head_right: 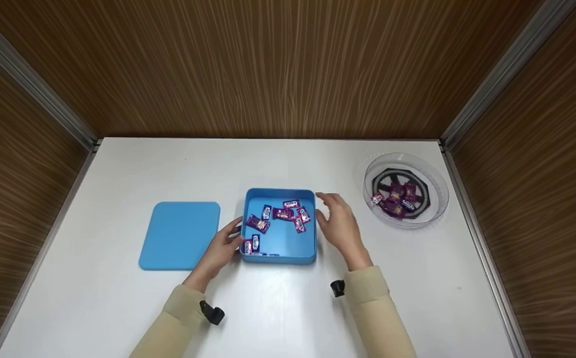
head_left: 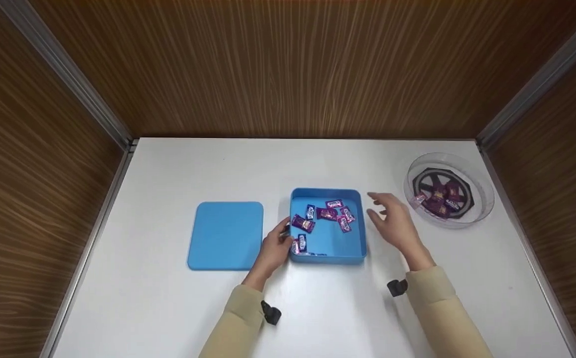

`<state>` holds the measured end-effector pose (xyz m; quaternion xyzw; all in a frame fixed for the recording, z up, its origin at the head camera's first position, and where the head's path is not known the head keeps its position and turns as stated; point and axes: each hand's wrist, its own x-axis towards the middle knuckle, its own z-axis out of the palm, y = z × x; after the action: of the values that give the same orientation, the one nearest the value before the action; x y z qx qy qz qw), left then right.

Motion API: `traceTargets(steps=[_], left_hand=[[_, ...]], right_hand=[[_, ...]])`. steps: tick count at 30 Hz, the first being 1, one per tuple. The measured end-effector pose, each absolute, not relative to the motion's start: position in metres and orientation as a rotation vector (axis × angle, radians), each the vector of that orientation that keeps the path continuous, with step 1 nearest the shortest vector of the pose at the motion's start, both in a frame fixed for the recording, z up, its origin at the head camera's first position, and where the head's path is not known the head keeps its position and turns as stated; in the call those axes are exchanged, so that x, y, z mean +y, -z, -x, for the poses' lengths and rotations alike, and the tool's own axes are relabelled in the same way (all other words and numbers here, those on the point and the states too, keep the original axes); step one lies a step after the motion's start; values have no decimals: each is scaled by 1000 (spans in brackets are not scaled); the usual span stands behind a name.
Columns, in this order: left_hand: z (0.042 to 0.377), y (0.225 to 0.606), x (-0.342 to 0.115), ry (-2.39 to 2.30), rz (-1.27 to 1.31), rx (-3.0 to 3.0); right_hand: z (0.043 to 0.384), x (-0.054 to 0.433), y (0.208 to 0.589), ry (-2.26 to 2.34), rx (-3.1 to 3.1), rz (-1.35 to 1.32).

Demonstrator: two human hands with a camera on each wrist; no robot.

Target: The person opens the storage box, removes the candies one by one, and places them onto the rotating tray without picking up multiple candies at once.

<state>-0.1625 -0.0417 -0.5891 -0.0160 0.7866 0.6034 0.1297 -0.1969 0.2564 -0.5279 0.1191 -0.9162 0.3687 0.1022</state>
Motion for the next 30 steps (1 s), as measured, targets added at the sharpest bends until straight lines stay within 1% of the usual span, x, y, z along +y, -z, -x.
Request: traceTargets(steps=[7, 13, 21, 30], left_hand=[[166, 590, -38, -1848, 92, 2322], [171, 589, -39, -1846, 114, 2345], [174, 589, -40, -1839, 109, 2347], [173, 591, -40, -1886, 111, 2288]], right_hand=[[179, 202, 545, -1114, -2901, -477], [179, 168, 560, -1128, -2967, -521], [185, 140, 575, -1032, -2973, -636], [192, 129, 580, -905, -3030, -542]])
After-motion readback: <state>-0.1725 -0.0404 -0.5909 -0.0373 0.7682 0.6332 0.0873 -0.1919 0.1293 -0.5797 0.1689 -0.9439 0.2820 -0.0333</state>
